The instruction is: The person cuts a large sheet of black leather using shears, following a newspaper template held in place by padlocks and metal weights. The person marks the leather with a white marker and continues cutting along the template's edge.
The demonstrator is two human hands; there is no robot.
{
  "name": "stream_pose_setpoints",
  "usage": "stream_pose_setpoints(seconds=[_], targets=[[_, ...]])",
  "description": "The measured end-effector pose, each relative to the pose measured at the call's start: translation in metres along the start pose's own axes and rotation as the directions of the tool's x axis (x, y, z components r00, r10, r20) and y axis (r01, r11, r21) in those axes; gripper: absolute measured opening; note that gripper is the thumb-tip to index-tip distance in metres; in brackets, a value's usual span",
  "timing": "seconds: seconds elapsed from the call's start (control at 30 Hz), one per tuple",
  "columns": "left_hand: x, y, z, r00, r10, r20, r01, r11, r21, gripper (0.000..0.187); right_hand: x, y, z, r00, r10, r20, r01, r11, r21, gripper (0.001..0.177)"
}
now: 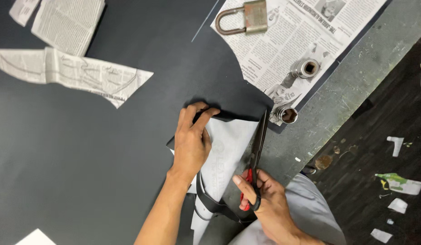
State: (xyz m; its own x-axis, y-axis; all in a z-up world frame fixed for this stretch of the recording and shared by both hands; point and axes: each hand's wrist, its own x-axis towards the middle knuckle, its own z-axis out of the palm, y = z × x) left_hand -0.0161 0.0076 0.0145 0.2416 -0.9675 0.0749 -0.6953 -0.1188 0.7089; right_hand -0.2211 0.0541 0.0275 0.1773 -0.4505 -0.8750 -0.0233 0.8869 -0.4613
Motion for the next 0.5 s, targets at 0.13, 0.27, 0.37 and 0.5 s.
stream_pose_setpoints(seconds=[0.13,0.27,0.37,0.5], targets=[[-0.001,0.007,-0.001,0.999,-0.029,-0.015,0.029,1.000,0.000,0.058,0.000,-0.008,-0.009,1.000,0.009,0.028,-0.008,0.999,-0.051,0.021],[-0.002,0.013,-0.001,0.998,-0.058,-0.020,0.058,0.998,0.019,0.061,-0.002,-0.014,-0.014,0.998,0.045,0.046,-0.042,0.997,-0.061,0.023],[-0.003,0.017,0.002,0.996,-0.084,-0.023,0.085,0.996,0.031,0.062,-0.005,-0.019,-0.021,0.995,0.082,0.064,-0.079,0.995,-0.056,0.024],[-0.003,0.020,0.003,0.994,-0.100,-0.036,0.102,0.994,0.036,0.063,-0.003,-0.023,-0.028,0.990,0.113,0.078,-0.108,0.992,-0.067,0.024]])
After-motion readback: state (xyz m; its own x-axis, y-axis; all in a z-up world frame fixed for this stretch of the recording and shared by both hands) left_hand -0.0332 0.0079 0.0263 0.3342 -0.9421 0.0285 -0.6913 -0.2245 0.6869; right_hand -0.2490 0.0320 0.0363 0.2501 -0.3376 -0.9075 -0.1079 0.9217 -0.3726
